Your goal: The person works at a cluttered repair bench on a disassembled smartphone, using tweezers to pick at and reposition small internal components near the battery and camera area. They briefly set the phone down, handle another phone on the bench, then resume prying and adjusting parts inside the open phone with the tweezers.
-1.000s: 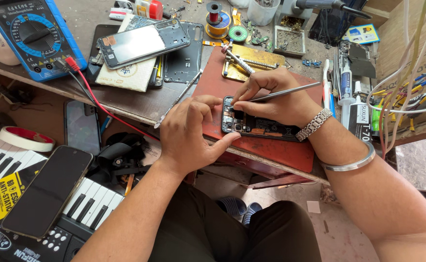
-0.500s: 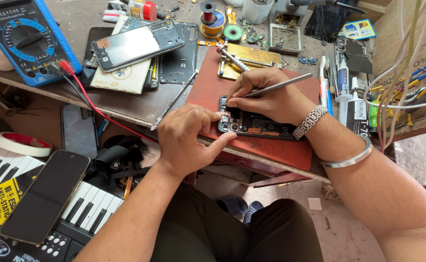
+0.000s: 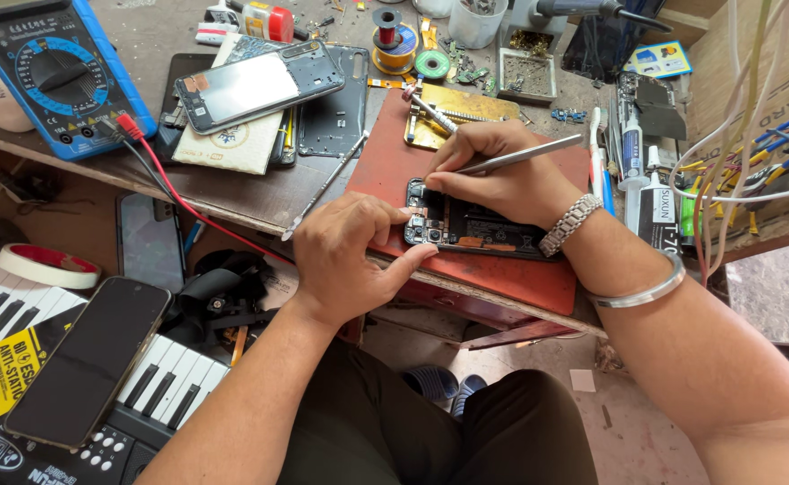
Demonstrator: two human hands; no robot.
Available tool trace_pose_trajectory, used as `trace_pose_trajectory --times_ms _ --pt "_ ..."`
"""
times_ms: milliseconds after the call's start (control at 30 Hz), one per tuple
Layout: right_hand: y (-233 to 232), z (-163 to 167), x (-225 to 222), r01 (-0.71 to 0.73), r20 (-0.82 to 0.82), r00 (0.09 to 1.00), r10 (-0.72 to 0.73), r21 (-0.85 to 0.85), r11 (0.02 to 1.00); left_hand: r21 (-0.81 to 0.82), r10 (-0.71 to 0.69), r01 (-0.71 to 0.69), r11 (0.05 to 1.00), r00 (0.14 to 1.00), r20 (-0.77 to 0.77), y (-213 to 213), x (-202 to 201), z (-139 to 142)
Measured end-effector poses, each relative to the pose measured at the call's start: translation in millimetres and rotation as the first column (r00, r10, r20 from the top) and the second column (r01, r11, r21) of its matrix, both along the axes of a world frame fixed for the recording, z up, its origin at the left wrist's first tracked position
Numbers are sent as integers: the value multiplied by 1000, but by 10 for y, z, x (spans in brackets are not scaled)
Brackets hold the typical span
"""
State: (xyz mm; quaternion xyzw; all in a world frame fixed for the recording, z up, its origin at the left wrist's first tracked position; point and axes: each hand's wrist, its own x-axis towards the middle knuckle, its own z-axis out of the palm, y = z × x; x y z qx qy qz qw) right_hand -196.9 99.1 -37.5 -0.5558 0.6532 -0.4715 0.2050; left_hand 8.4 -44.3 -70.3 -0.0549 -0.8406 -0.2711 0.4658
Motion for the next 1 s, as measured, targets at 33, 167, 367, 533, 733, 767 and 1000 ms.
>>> trace_pose_trajectory --times_ms 33,167,367,533,733,767,1000 --pt "3 0 -7 -24 -1 1000 24 -3 1000 4 0 0 1000 1000 4 -5 2 -3" --pt "6 -13 1 -59 -13 998 60 12 998 -1 -7 7 1000 1000 6 -18 11 -14" --pt "0 -1 30 -54 -7 999 54 29 998 -3 1 -1 1000 1000 10 -15 7 -16" --pt "-8 -4 50 -70 -12 997 70 -12 997 0 8 -8 1000 1000 6 1 7 -14" --pt "-37 -36 63 -31 -43 999 28 -62 998 0 7 -7 1000 1000 -4 17 3 2" --pt "-43 -37 61 -16 -71 997 11 -74 997 5 1 -1 1000 1000 -4 17 6 5" --pt "-6 11 27 -14 -38 999 13 -23 1000 1 3 -3 1000 1000 -13 0 12 13"
